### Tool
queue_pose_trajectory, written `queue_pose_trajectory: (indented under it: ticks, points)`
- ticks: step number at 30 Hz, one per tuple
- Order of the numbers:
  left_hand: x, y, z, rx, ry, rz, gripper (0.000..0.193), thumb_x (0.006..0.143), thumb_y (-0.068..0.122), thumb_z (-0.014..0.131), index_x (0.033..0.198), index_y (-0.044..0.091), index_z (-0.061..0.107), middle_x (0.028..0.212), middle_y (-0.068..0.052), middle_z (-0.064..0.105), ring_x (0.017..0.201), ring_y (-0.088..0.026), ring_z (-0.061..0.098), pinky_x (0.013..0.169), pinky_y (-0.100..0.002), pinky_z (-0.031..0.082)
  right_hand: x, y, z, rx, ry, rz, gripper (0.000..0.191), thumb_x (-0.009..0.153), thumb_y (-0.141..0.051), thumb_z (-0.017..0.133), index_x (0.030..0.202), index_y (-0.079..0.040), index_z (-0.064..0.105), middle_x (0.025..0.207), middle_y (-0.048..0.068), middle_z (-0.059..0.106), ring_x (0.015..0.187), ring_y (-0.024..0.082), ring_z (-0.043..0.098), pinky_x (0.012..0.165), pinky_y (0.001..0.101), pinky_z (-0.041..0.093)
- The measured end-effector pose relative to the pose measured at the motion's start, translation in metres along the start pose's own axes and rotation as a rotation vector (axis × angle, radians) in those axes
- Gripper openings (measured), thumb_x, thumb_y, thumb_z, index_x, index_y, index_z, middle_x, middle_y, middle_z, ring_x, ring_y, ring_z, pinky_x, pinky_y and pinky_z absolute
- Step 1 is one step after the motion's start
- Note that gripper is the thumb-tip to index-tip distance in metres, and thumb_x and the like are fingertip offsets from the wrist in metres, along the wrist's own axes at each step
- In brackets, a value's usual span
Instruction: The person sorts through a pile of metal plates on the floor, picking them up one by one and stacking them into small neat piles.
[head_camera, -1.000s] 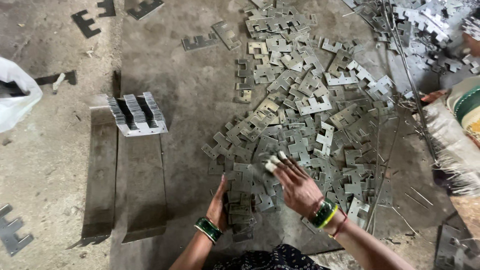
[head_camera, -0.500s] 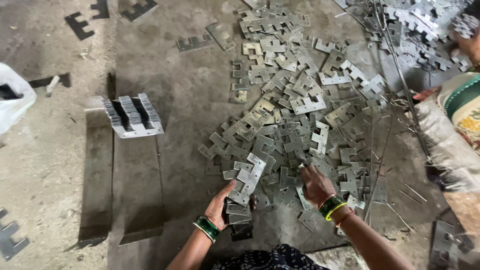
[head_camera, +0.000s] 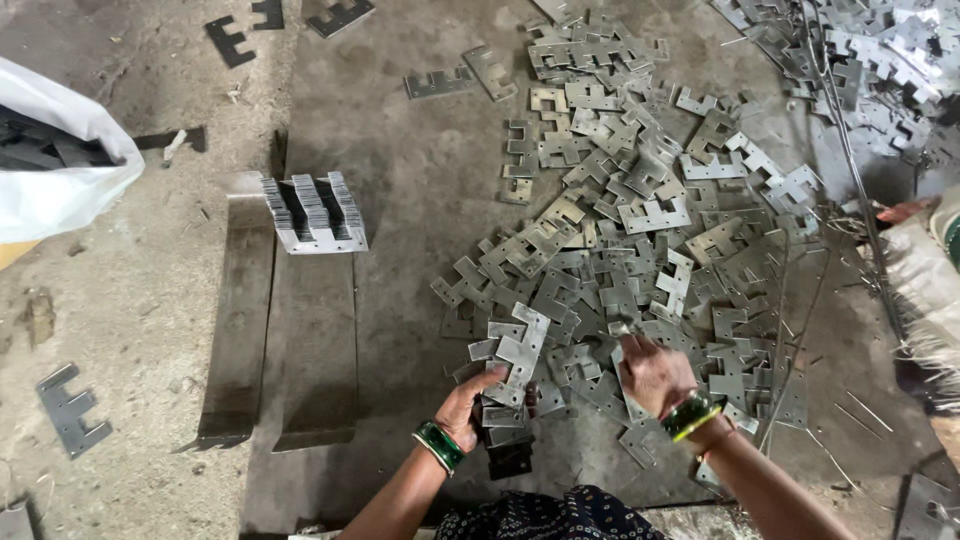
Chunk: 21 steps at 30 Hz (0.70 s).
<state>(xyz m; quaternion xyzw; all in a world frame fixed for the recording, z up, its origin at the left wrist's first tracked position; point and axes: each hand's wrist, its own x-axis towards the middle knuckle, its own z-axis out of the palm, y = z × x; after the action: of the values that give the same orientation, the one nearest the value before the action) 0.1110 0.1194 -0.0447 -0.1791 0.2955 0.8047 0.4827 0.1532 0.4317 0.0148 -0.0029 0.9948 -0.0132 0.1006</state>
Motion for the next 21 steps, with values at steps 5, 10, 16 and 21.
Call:
queue_pose_trajectory:
  ticks: [5,10,16,21]
  points:
    - [-0.003,0.003,0.01,-0.077,-0.029,0.042,0.078,0.085,0.066,0.067,0.139,0.009,0.061,0.124,-0.011,0.071,0.106,-0.027,0.069,0.092,-0.044,0.057,-0.014,-0.029,-0.018,0.152,0.701,-0.532,0.037,0.088,-0.01,0.06,0.125,-0.005,0.062,0.12,0.015,0.071,0.106,0.027,0.072,0.092,0.0367,0.059]
    - [-0.008,0.009,0.017,0.014,0.266,0.115,0.073,0.081,0.066,0.062,0.142,0.028,0.051,0.134,0.004,0.067,0.116,-0.017,0.067,0.096,-0.041,0.054,0.011,-0.03,0.007,-0.049,0.091,-0.287,0.045,0.083,-0.023,0.07,0.126,-0.011,0.063,0.116,0.01,0.068,0.11,0.026,0.061,0.1,0.0414,0.046]
    - [-0.021,0.014,0.022,-0.025,0.051,0.117,0.071,0.083,0.065,0.067,0.132,0.014,0.061,0.11,-0.006,0.071,0.09,-0.023,0.069,0.077,-0.042,0.059,0.023,-0.024,0.03,-0.248,-0.133,-0.347,0.046,0.083,-0.019,0.065,0.129,-0.014,0.061,0.126,0.004,0.061,0.124,0.024,0.052,0.112,0.0399,0.037]
    - [-0.029,0.017,0.034,-0.013,0.045,0.096,0.069,0.08,0.066,0.067,0.126,0.015,0.064,0.1,-0.009,0.073,0.08,-0.025,0.072,0.071,-0.043,0.06,0.017,-0.044,0.03,-0.057,-0.044,-0.212,0.046,0.083,-0.015,0.065,0.128,-0.024,0.065,0.139,0.007,0.053,0.129,0.025,0.047,0.111,0.0509,0.034]
